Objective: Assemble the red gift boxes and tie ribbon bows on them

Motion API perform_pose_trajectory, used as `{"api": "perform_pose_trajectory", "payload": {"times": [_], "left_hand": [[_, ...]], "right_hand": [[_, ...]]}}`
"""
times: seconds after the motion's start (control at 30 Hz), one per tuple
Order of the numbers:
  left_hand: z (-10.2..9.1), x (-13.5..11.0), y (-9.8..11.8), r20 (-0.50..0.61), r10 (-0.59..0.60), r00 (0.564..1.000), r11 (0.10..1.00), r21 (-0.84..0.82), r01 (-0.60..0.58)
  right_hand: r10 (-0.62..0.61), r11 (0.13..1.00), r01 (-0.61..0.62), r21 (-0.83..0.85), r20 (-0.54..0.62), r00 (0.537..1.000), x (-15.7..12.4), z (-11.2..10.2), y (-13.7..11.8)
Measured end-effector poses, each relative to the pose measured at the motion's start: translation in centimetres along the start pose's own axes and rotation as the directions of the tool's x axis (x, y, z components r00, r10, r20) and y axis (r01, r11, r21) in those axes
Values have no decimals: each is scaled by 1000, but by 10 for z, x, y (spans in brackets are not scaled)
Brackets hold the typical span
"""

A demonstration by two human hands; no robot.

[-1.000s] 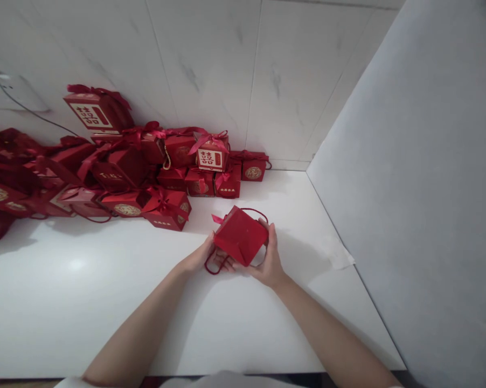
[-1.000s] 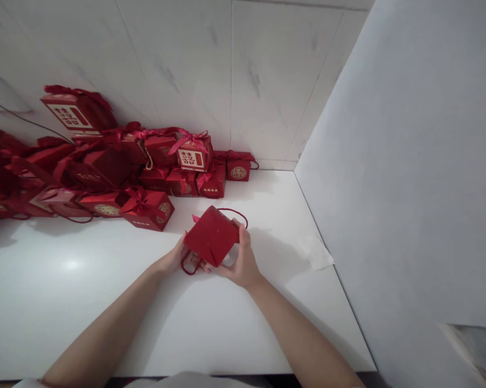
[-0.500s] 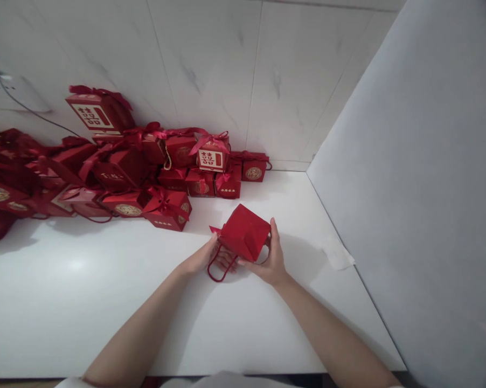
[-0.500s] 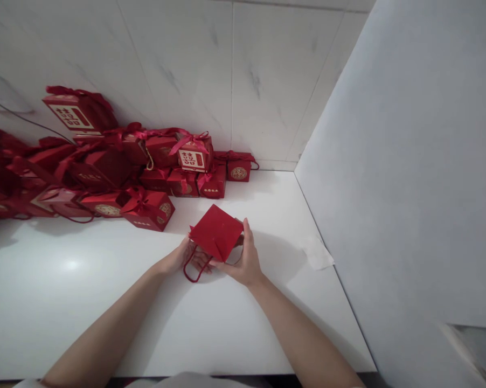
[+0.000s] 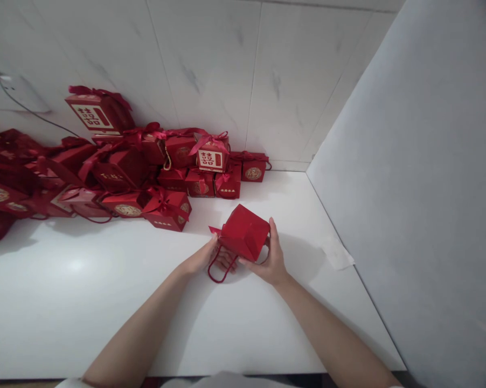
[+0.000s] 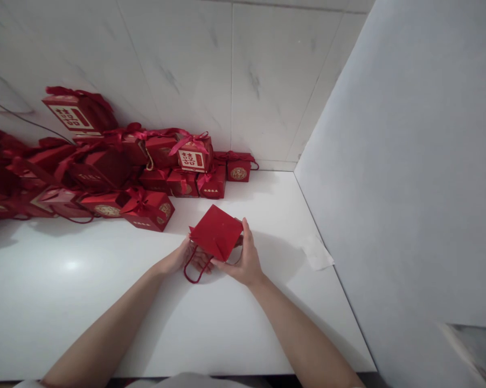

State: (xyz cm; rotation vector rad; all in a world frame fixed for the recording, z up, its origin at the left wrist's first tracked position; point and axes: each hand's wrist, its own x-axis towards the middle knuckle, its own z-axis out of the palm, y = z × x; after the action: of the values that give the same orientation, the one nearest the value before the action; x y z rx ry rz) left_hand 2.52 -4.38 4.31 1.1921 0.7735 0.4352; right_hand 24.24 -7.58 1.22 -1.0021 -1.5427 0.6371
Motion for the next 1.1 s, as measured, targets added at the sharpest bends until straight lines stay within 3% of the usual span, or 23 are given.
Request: {"api": "perform_pose_trajectory", "payload": {"times": [1.1], "left_hand": [[-2,0,-4,0,13,1000,1000,4,-13]], "right_hand": [[8,1000,-8,-18,10,1000,1,-1,-2]]}}
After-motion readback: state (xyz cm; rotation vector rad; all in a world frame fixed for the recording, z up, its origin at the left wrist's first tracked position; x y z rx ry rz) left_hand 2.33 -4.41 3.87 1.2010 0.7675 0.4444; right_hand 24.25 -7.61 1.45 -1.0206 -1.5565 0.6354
